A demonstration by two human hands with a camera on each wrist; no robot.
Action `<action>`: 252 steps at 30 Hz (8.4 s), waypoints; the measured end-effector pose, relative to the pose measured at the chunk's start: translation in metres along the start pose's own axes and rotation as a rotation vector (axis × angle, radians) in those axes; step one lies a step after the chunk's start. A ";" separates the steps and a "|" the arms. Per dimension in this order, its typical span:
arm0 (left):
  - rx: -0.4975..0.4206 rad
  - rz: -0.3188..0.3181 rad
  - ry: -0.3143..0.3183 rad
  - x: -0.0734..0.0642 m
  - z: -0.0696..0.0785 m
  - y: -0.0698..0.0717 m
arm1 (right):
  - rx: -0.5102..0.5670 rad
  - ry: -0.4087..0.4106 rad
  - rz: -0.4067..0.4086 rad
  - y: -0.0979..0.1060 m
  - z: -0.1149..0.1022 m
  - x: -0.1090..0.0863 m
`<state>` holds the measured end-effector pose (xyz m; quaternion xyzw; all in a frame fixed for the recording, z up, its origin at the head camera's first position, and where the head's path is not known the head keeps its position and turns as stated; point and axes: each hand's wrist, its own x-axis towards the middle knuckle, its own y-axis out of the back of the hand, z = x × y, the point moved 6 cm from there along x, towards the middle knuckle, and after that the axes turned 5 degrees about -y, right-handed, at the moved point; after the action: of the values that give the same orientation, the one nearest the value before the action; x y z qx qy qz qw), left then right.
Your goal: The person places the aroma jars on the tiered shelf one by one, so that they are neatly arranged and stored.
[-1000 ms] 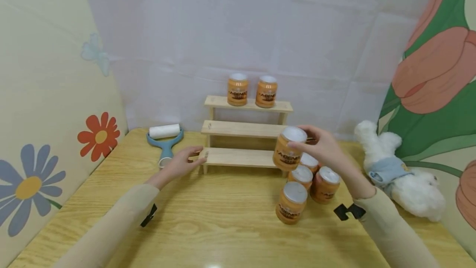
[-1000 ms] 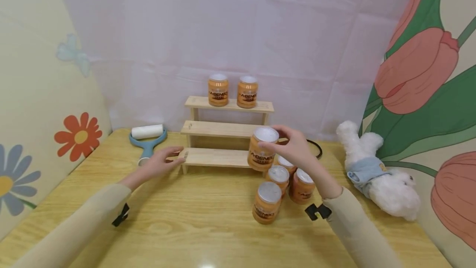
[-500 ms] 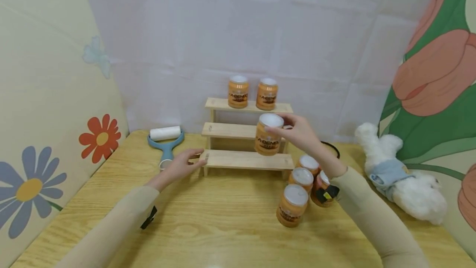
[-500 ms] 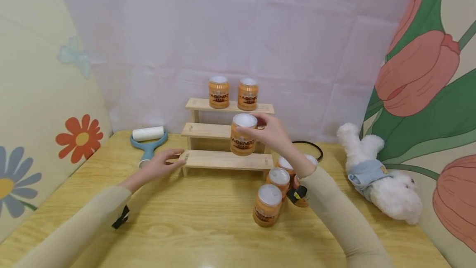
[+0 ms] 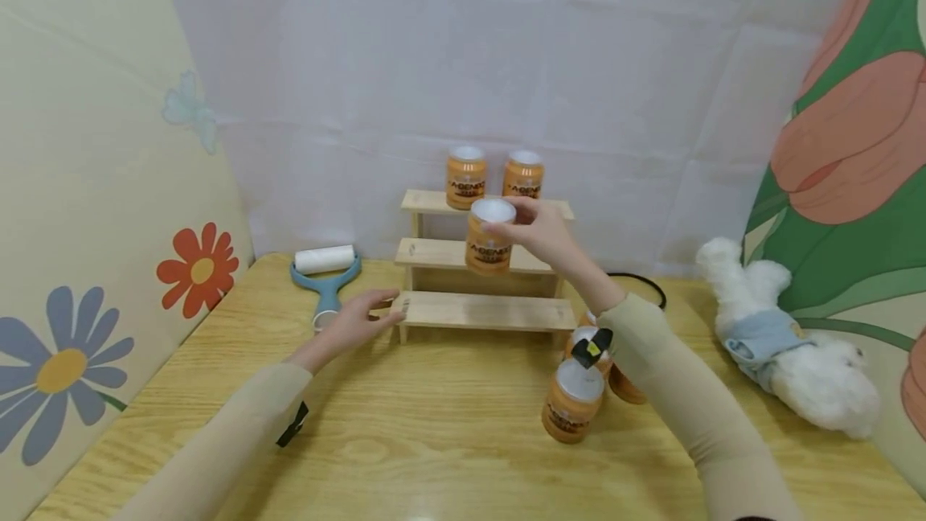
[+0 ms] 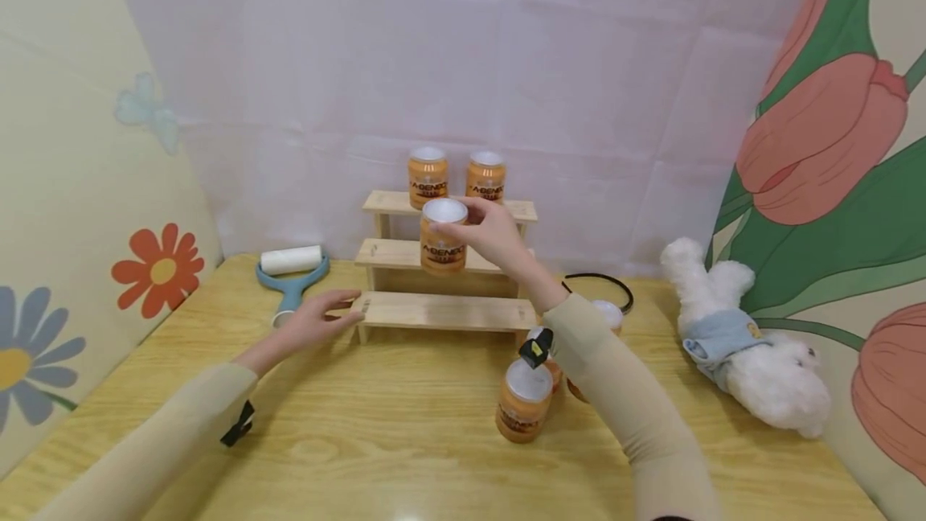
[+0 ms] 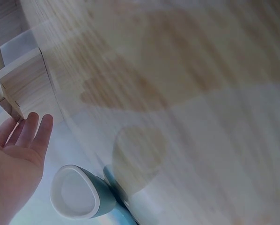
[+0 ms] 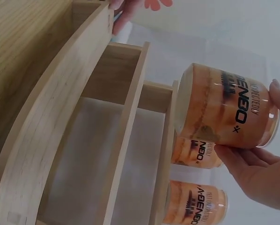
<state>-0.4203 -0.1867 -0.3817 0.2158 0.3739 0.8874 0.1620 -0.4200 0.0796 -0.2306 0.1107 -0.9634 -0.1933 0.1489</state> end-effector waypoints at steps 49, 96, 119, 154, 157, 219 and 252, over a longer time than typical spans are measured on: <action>-0.006 -0.012 0.007 0.001 -0.003 0.000 | -0.154 -0.039 0.044 -0.067 0.023 0.069; 0.004 -0.001 -0.004 0.003 -0.002 -0.002 | -0.065 -0.040 0.007 -0.052 0.014 0.037; 0.032 -0.013 0.009 0.006 -0.004 -0.002 | -0.143 -0.033 -0.047 0.000 0.024 -0.042; 0.001 -0.028 0.013 0.005 -0.004 -0.002 | -0.231 -0.094 -0.018 0.041 0.095 -0.155; 0.000 -0.026 0.010 0.005 -0.004 -0.002 | -0.248 -0.090 -0.024 0.040 0.097 -0.160; 0.002 -0.016 0.007 0.004 -0.003 -0.001 | -0.314 -0.167 -0.041 0.016 0.090 -0.173; 0.009 -0.030 0.021 0.004 -0.005 -0.002 | -0.125 -0.114 0.069 0.042 0.020 -0.069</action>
<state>-0.4258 -0.1865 -0.3854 0.2017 0.3829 0.8853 0.1705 -0.3687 0.1434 -0.2483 0.0569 -0.9596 -0.2540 0.1072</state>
